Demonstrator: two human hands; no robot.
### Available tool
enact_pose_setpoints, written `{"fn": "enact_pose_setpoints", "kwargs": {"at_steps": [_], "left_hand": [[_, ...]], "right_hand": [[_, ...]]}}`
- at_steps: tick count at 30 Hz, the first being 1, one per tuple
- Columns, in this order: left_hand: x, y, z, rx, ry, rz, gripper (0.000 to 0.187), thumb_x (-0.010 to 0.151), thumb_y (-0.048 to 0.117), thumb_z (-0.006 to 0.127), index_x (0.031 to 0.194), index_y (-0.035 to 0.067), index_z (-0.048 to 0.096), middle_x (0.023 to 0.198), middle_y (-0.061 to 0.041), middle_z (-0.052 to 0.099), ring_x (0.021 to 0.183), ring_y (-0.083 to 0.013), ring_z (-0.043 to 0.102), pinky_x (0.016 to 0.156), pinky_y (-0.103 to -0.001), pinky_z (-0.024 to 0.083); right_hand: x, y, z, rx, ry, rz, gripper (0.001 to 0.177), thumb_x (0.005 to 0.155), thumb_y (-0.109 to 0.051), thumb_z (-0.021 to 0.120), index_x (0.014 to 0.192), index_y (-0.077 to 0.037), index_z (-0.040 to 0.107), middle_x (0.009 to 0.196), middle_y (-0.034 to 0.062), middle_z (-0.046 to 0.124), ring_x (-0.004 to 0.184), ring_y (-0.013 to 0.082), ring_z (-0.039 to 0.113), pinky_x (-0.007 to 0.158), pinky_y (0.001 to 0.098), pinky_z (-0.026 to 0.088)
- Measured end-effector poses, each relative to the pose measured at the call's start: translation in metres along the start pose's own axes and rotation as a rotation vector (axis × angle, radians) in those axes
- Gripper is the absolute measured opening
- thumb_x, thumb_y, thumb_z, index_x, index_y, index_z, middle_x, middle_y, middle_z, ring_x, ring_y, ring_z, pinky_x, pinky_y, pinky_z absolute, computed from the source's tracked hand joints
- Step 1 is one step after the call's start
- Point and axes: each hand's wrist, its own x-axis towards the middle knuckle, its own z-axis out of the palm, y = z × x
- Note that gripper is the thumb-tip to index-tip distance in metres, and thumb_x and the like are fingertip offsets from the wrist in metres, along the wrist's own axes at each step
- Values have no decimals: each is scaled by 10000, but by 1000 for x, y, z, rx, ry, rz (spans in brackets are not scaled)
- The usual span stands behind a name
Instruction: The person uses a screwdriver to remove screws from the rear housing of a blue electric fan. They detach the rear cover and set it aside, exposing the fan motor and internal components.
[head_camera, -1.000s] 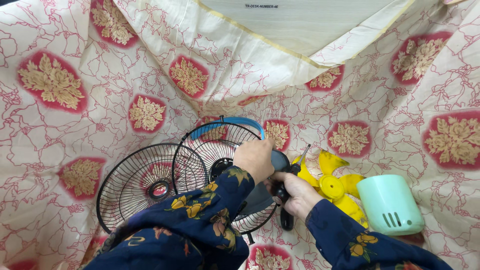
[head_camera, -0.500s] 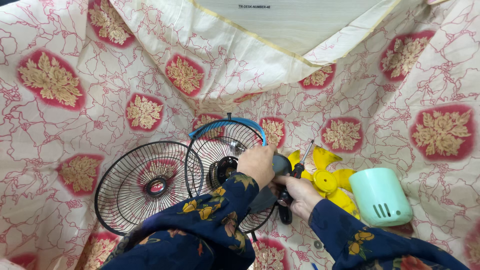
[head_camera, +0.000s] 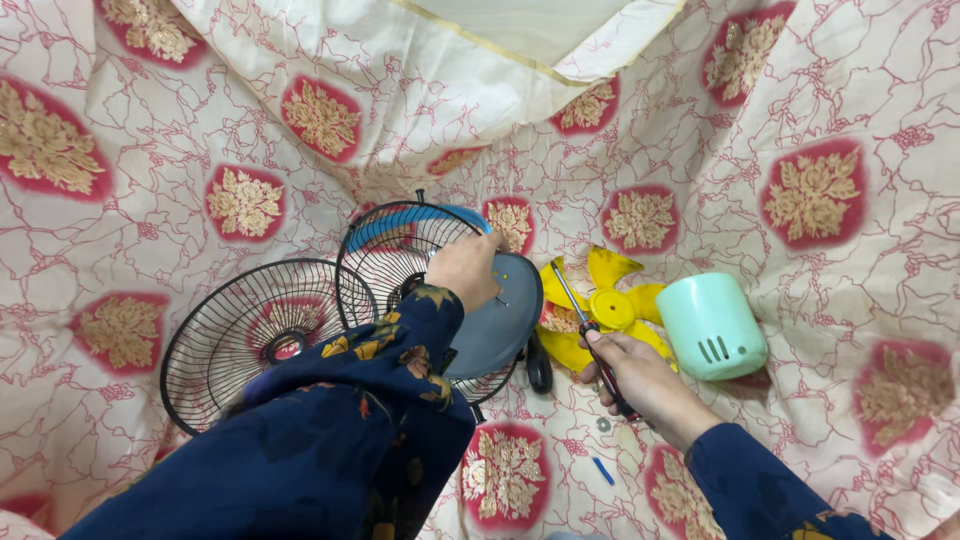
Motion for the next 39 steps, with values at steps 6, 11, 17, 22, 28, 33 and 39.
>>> {"fn": "enact_pose_setpoints", "kwargs": {"at_steps": [6,11,17,22,28,33,39], "left_hand": [[-36,4,3,344,373,457,470,813,79,714,1276,146,677,1409,-42,537,1405,-252,451,1126,-438,396],[-43,12,3,493,168,398,153,802,176,708,936,197,780,1463,-87,482,1413,-295,363,1122,-514,305],[-44,19,9,574,158,341,113,823,220,713,893,210,801,1456,-89,490,1421,-293,358,1134,-525,289],[-43,18,9,542,170,344,96,827,216,715,870,219,800,1442,-74,512,1391,-287,396,1126,-506,309],[-40,20,8,538,146,327,80,805,211,737,854,232,796,1408,-69,520,1347,-289,425,1119,-495,315],[-41,19,8,505,179,344,72,793,202,747,832,237,795,1388,-65,525,1309,-280,456,1078,-471,347],[-41,18,6,482,174,346,54,793,207,748,815,228,792,1342,-47,545,1238,-260,492,1019,-444,387]], "right_hand": [[-28,-2,-8,-203,-72,81,362,933,-393,642,1107,-92,745,761,-5,662,569,84,543,506,264,414],[-38,-16,4,-244,-65,55,379,927,-393,660,1081,-63,764,730,1,647,556,79,545,491,256,413],[-47,-23,5,-214,-50,82,377,931,-390,658,1056,-52,766,719,-9,641,551,86,540,487,255,400],[-46,-23,7,-236,-44,64,364,935,-405,654,970,-58,758,680,-5,594,541,82,530,489,260,398],[-41,-16,7,-186,-70,34,399,951,-411,648,865,-27,713,656,-4,575,526,91,522,489,261,412],[-38,-11,5,-148,-86,41,379,953,-403,640,847,-43,694,645,-8,558,514,93,510,475,269,392],[-37,-10,5,-120,-95,51,376,956,-400,638,841,-45,690,648,-10,562,511,91,510,470,267,386]]}}
